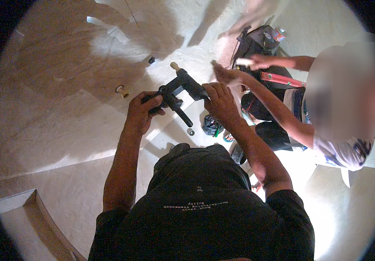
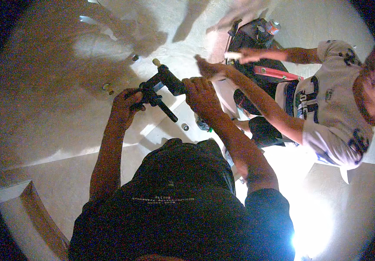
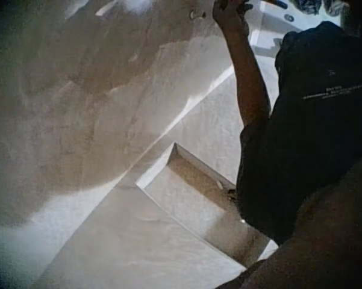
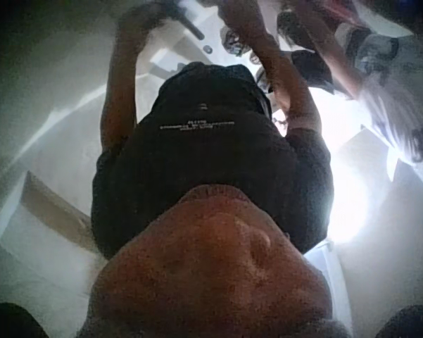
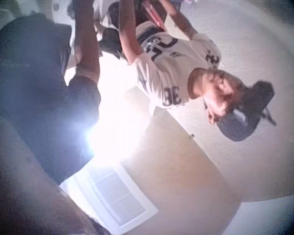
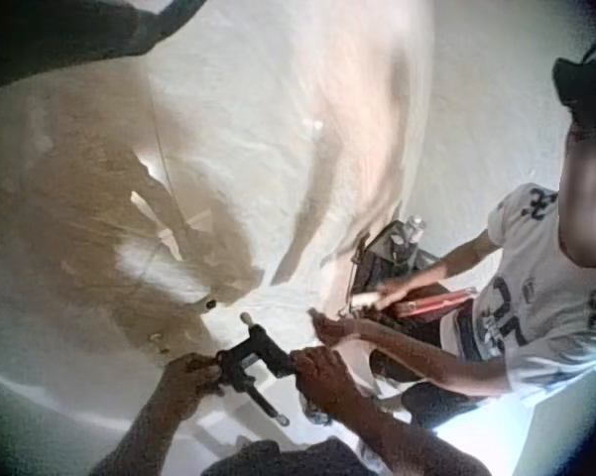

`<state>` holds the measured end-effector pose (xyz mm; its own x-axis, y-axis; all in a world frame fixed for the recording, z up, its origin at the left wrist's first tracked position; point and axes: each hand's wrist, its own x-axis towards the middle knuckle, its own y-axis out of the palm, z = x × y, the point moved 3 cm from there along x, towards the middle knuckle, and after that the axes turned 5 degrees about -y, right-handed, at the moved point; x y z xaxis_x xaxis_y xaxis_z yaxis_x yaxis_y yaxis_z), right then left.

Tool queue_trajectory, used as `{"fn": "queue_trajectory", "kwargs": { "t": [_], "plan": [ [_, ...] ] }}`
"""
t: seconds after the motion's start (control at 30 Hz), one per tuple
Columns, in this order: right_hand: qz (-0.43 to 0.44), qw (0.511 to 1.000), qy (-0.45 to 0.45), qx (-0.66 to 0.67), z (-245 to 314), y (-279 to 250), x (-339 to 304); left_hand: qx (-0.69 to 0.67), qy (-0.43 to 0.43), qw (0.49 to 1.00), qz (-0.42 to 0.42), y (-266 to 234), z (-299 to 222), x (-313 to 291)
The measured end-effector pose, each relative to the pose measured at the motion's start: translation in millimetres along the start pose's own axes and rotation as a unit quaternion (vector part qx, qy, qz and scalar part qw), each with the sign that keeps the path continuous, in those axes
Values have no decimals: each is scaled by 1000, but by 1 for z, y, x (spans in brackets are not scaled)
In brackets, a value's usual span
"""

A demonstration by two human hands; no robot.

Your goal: The person installs a shower faucet onto a wall by hand and using a level. The person holds the faucet assembly against the wall, checks the level with another person, and applies plumbing tape to the threaded pipe before attempting to mount it.

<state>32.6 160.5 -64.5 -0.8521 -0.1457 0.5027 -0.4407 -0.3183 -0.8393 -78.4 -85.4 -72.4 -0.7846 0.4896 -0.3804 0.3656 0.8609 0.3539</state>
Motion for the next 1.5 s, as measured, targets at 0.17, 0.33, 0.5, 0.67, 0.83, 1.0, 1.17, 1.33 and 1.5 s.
{"fn": "queue_trajectory", "kwargs": {
  "t": [0.17,0.33,0.5,0.67,0.83,1.0,1.17,1.33,1.5],
  "plan": [
    [-38,991,84,93,14,-3,-13,14,22,1000,0,8,-7,-9],
    [-4,862,308,403,46,3,-22,32,22,999,12,14,-13,-22],
    [-54,975,129,172,26,-5,-27,39,0,999,12,8,-15,-28],
    [79,862,246,436,37,-19,-25,92,12,995,22,9,-13,-48],
    [120,700,344,614,62,-20,-21,125,-4,992,32,2,1,-69],
    [71,705,362,605,69,4,-44,174,-13,983,50,7,9,-85],
    [63,684,388,614,77,2,-55,80,-77,993,42,10,17,-92],
    [19,663,391,638,86,0,-64,-10,-81,994,73,3,23,-94],
    [-2,659,402,636,87,-1,-62,-15,-59,998,20,4,25,-85]
  ]
}}
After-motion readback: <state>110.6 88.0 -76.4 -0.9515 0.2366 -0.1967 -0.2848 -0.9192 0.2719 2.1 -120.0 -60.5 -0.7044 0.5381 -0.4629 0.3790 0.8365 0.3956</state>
